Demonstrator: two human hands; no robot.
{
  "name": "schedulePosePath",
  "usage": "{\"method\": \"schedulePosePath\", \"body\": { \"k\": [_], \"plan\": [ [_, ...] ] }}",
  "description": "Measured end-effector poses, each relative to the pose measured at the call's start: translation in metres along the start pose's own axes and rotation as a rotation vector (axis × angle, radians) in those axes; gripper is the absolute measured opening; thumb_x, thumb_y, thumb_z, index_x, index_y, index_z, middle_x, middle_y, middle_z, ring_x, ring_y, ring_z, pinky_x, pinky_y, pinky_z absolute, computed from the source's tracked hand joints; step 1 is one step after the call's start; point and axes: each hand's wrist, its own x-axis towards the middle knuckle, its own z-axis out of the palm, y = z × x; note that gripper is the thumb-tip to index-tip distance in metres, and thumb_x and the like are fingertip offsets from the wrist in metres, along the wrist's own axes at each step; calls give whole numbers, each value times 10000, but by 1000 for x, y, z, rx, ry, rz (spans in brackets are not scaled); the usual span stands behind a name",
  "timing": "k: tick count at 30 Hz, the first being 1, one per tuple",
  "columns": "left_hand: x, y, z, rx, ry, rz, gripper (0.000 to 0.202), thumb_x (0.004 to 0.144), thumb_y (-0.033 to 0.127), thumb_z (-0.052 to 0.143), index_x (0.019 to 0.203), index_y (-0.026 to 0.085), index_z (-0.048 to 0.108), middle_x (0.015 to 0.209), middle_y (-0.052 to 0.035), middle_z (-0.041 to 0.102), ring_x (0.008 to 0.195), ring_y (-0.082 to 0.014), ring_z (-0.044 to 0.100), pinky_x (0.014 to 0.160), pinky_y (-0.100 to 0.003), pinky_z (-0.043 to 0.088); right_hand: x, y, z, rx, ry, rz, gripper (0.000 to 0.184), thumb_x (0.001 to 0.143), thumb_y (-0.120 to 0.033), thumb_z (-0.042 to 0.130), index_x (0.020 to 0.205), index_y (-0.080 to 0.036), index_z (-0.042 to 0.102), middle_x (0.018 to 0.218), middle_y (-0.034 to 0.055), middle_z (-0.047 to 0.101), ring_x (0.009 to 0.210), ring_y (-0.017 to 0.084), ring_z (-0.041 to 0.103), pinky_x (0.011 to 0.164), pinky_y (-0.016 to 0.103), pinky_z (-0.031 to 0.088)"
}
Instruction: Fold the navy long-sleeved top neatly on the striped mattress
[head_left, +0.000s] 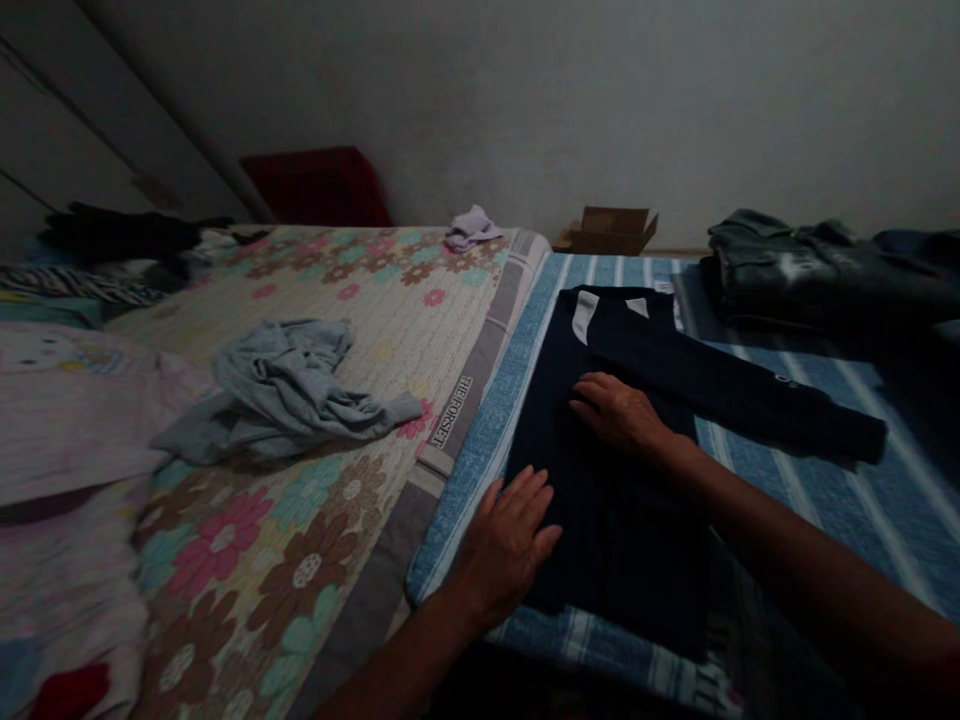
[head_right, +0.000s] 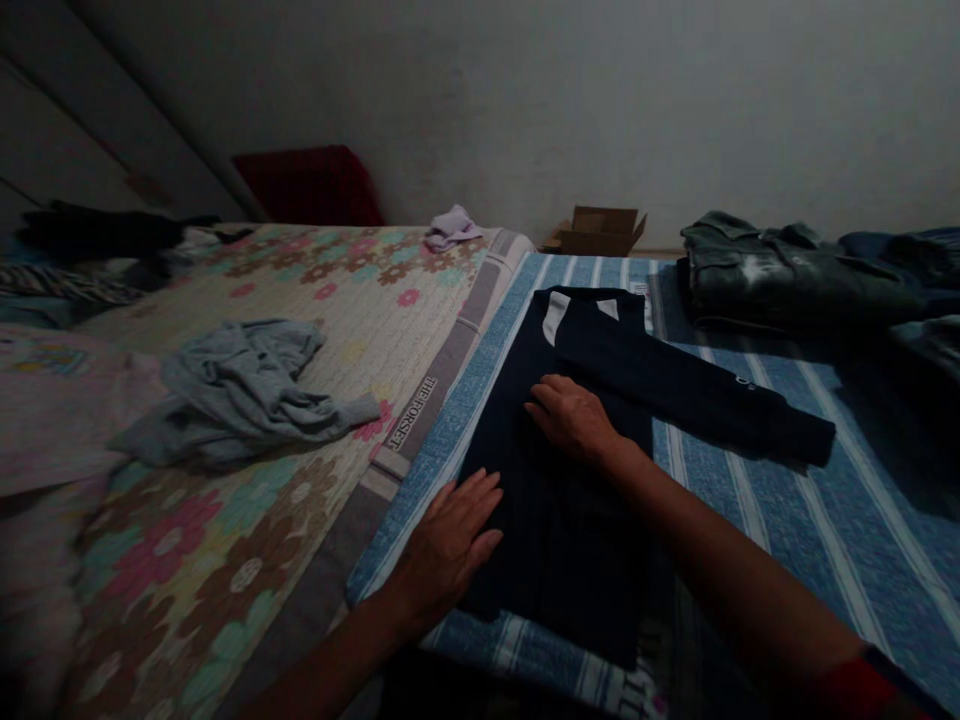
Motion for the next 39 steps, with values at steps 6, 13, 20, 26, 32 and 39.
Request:
{"method": "schedulePosePath", "body": {
  "k": [6, 13, 20, 26, 32, 39],
  "plan": [
    [0, 1, 1, -28, 37, -3, 336, 914, 256, 420, 1220, 149, 508, 1334, -116, 504, 1288, -237, 389, 1033, -481, 348, -34, -36, -31, 87, 59, -188, 194, 894, -219, 449, 839, -164, 627, 870, 76, 637, 799, 155, 578, 713, 269, 446],
    [0, 1, 3, -43, 73, 2, 337, 920, 254, 402, 1225, 155, 502, 1321, -124, 515, 1278, -229, 404, 1033, -471, 348, -104, -100, -46, 203, -32, -439, 202, 872, -132, 419, 752, -170, 577, 712, 39, 569, 680, 155, 499, 651, 307, 396],
    [3, 5, 1, -32, 68, -9, 332, 920, 265, 404, 1208, 146, 519, 1317, -130, 517, 1281, -239, 398, 1026, -484, 356, -149, -107, -11, -58, 6, -348, 209, 856, -184, 462, 979, -121, 619, 1039, 136, 618, 1033, 282, 485, 898, 443, 350],
    [2, 5, 5, -14, 111, 4, 332, 921, 265, 401, 1195, 128, 529, 1299, -138, 533, 1270, -251, 413, 1014, -498, 366, -149, -122, -9, -159, -90, -327, 185, 812, -222, 558, 937, -130, 659, 1061, 138, 620, 1074, 313, 470, 914, 493, 336],
    [3, 7, 5, 13, 117, 17, 329, 935, 262, 365, 1171, 113, 538, 1280, -149, 546, 1256, -262, 430, 1009, -528, 357, -145, -129, -3, -215, -97, -302, 199, 810, -214, 549, 922, -106, 674, 1005, 161, 618, 1035, 344, 482, 880, 536, 352],
    [7, 13, 3, 18, 157, 32, 316, 925, 245, 375, 1140, 111, 564, 1237, -157, 579, 1226, -272, 465, 1015, -557, 337, -144, -131, -3, -248, -113, -332, 255, 799, -221, 549, 980, -80, 660, 1016, 184, 604, 1025, 347, 490, 877, 556, 355]
  ]
}}
